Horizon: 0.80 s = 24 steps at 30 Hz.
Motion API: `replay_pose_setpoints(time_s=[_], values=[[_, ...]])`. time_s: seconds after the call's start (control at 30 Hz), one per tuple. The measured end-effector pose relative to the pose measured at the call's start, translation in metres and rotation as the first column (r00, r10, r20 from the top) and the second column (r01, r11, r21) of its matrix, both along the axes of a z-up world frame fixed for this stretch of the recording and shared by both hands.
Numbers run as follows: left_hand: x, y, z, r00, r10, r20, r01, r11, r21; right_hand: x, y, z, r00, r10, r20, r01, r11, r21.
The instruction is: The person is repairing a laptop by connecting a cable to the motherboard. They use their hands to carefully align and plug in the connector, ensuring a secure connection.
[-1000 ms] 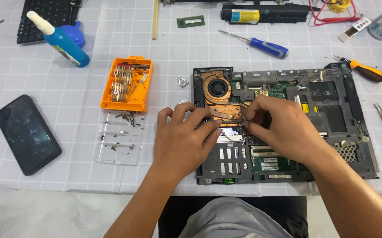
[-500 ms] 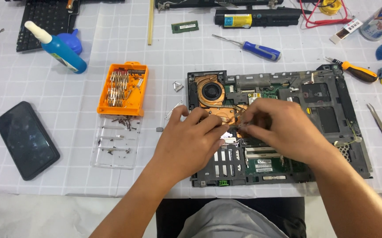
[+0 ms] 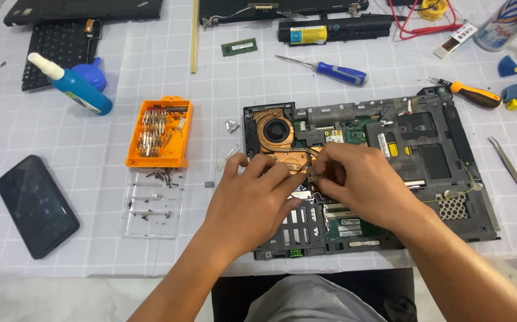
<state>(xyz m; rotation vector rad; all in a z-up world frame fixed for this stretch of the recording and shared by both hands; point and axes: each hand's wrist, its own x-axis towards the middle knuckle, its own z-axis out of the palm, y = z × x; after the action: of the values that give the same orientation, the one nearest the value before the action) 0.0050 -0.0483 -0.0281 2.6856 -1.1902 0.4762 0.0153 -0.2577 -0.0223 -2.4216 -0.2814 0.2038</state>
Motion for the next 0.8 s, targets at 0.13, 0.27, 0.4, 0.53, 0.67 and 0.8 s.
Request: replay_pose_setpoints(time_s=[0.13, 0.27, 0.4, 0.53, 0.67, 0.8], values=[[-0.003, -0.001, 0.002, 1.0, 0.0, 0.015, -0.001, 0.999, 0.047, 0.003, 0.002, 0.006, 0.997, -0.034, -0.062, 0.032, 0.999, -0.033], [-0.004, 0.0, -0.001, 0.999, 0.02, 0.03, -0.02, 1.0, 0.015, 0.007, 0.004, 0.01, 0.999, 0.004, -0.049, -0.005, 1.0, -0.022], [-0.007, -0.001, -0.001, 0.998, 0.044, 0.045, -0.044, 0.999, 0.004, 0.01, 0.005, 0.013, 0.994, -0.028, -0.103, 0.024, 0.999, -0.039], [-0.007, -0.002, 0.0, 0.994, 0.061, 0.085, -0.065, 0.997, 0.045, 0.012, 0.005, 0.011, 0.995, -0.019, -0.094, 0.016, 0.999, -0.041], [-0.007, -0.004, 0.0, 0.994, 0.056, 0.092, -0.063, 0.995, 0.071, 0.01, 0.004, 0.012, 0.995, -0.019, -0.097, 0.012, 0.997, -0.077], [-0.009, 0.001, 0.003, 0.995, 0.095, 0.022, -0.094, 0.994, -0.058, 0.006, 0.006, 0.019, 0.993, -0.05, -0.111, 0.048, 0.999, -0.023]])
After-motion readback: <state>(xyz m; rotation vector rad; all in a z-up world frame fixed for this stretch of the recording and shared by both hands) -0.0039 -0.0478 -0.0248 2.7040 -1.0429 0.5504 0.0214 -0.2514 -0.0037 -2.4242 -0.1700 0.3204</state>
